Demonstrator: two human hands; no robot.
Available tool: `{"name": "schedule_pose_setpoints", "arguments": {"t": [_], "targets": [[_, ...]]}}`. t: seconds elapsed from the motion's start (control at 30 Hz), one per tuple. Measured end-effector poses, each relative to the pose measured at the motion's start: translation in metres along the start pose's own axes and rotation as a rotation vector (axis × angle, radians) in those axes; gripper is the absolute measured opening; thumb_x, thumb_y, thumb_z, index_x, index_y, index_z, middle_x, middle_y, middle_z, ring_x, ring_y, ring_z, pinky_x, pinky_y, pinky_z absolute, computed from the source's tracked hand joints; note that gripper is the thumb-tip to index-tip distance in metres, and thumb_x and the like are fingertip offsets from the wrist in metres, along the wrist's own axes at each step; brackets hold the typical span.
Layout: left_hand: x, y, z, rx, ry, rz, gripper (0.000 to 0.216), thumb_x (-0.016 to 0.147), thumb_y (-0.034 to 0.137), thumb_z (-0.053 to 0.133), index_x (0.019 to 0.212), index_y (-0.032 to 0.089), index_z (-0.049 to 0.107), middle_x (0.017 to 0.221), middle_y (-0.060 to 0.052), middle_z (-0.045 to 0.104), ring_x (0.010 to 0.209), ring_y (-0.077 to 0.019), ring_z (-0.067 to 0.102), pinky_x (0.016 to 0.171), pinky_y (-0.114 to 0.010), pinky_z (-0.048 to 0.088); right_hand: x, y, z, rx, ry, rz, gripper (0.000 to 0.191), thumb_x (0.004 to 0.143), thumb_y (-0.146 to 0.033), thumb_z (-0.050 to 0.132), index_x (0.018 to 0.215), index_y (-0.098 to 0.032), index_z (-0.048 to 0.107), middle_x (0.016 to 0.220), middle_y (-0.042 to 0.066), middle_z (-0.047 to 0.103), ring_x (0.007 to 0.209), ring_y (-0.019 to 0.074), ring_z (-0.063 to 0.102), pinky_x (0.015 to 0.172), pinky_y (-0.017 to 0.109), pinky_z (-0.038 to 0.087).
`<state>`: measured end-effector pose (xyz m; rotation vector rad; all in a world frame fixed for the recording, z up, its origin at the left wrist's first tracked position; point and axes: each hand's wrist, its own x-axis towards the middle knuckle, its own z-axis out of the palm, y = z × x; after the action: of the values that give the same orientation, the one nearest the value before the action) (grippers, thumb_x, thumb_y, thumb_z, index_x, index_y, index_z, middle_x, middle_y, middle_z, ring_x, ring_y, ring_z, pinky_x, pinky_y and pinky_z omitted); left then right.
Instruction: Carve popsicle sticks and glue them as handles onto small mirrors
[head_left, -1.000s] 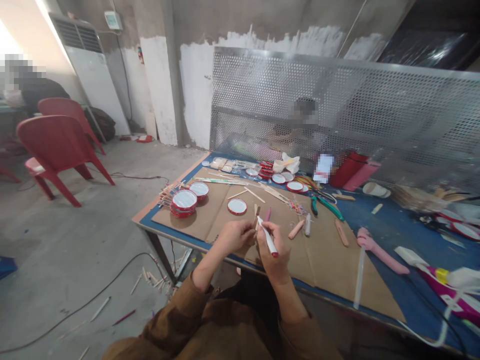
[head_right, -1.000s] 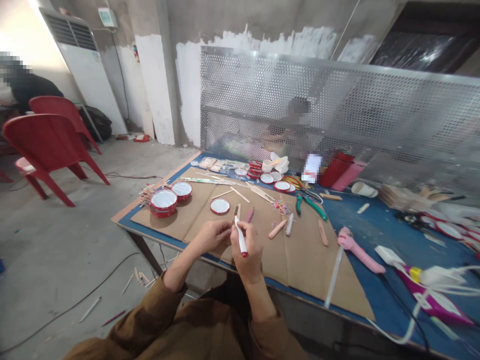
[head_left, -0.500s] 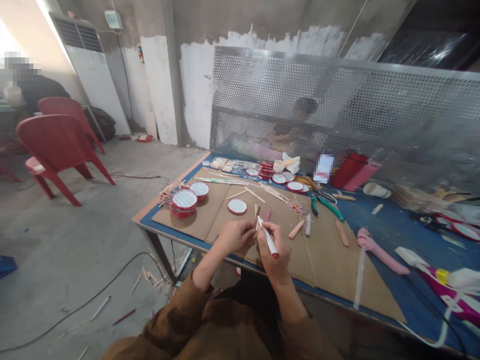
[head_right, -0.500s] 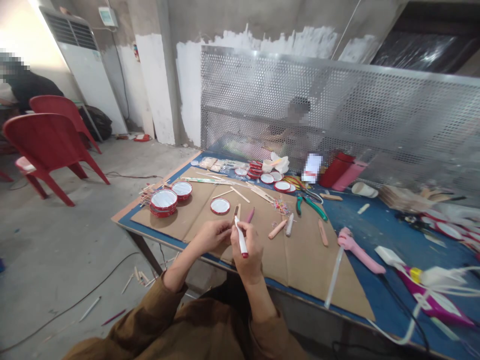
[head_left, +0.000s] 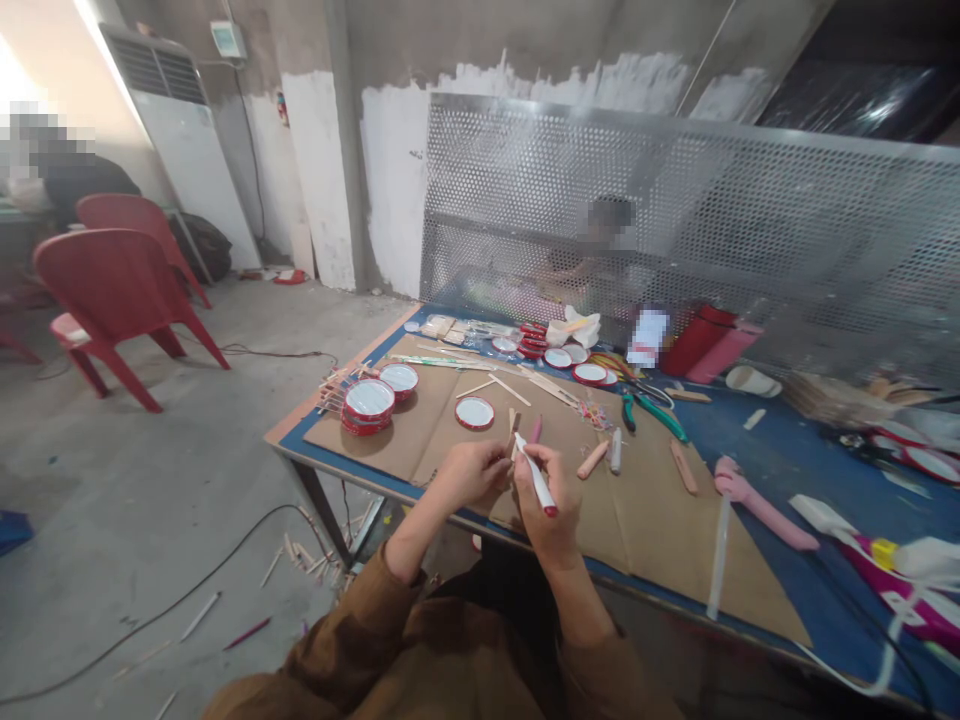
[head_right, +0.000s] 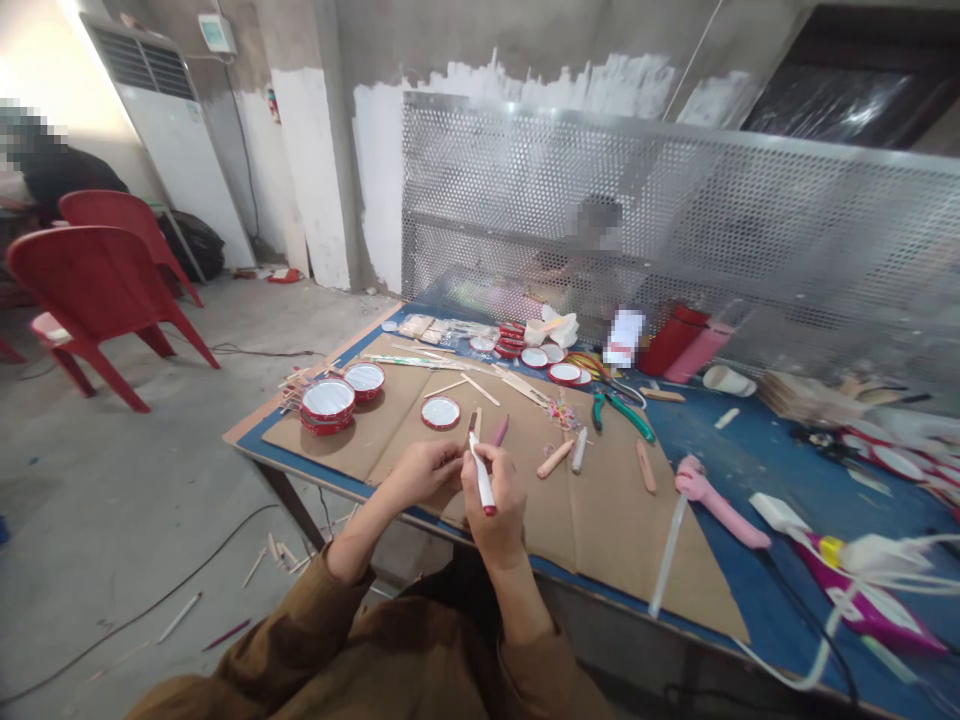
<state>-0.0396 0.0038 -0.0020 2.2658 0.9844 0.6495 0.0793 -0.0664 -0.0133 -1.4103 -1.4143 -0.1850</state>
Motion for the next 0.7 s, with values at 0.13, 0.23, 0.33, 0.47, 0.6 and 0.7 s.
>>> {"name": "schedule_pose_setpoints", "arguments": {"t": [0.13, 0.23, 0.33, 0.47, 0.6, 0.7], "targets": [[-0.0002, -0.0001, 0.0003, 0.005, 0.007, 0.004, 0.021, 0.084, 0.027, 0.046, 0.072, 0.017, 0.06, 0.067, 0.0, 0.062, 0.064, -0.0121, 0.054, 0.057, -0.018, 0.032, 0.0003, 0.0005, 0.0001, -0.006, -0.003, 0.003, 0.014, 0.085, -0.028, 0.053, 0.093, -0.018, 0.057, 0.08, 0.005, 0.066, 0.071, 0.0156, 0.064, 0.065, 0.026, 0.051], [-0.0006, 0.0005, 0.0003, 0.007, 0.009, 0.006, 0.021, 0.084, 0.027, 0.047, 0.07, 0.017, 0.058, 0.065, 0.0, 0.06, 0.062, -0.0116, 0.052, 0.056, -0.018, 0.031, 0.0003, 0.0005, -0.0002, -0.01, 0.007, 0.005, 0.015, 0.085, -0.029, 0.052, 0.094, -0.018, 0.058, 0.081, 0.005, 0.066, 0.071, 0.0157, 0.064, 0.065, 0.027, 0.051], [-0.0008, 0.0009, 0.0003, 0.012, 0.01, 0.002, 0.022, 0.084, 0.027, 0.047, 0.068, 0.017, 0.058, 0.063, 0.001, 0.059, 0.061, -0.0114, 0.05, 0.054, -0.019, 0.03, 0.0002, 0.0001, -0.0006, -0.012, 0.014, 0.006, 0.015, 0.085, -0.029, 0.052, 0.093, -0.018, 0.057, 0.081, 0.005, 0.066, 0.073, 0.0158, 0.064, 0.066, 0.027, 0.051], [-0.0008, 0.0012, 0.0, 0.015, 0.011, -0.001, 0.021, 0.084, 0.027, 0.046, 0.069, 0.017, 0.058, 0.065, 0.001, 0.06, 0.062, -0.0116, 0.051, 0.055, -0.019, 0.03, 0.0001, 0.0002, -0.0003, -0.01, 0.005, 0.0, 0.014, 0.085, -0.028, 0.052, 0.093, -0.018, 0.057, 0.081, 0.005, 0.066, 0.072, 0.0161, 0.064, 0.066, 0.028, 0.051], [-0.0012, 0.0019, -0.0009, 0.017, 0.002, -0.012, 0.021, 0.084, 0.026, 0.046, 0.07, 0.017, 0.059, 0.065, 0.0, 0.06, 0.062, -0.0118, 0.051, 0.055, -0.019, 0.03, -0.0006, 0.0016, 0.0003, -0.016, 0.003, 0.019, 0.013, 0.085, -0.028, 0.053, 0.094, -0.019, 0.057, 0.081, 0.005, 0.066, 0.074, 0.0161, 0.064, 0.067, 0.028, 0.051], [-0.0011, 0.0026, -0.0014, 0.021, 0.001, -0.019, 0.022, 0.085, 0.028, 0.046, 0.071, 0.017, 0.059, 0.066, 0.0, 0.061, 0.063, -0.0119, 0.052, 0.055, -0.019, 0.03, -0.0011, 0.0025, 0.0006, -0.02, -0.001, 0.027, 0.014, 0.085, -0.028, 0.053, 0.094, -0.019, 0.057, 0.082, 0.005, 0.066, 0.073, 0.0155, 0.064, 0.067, 0.027, 0.051]]}}
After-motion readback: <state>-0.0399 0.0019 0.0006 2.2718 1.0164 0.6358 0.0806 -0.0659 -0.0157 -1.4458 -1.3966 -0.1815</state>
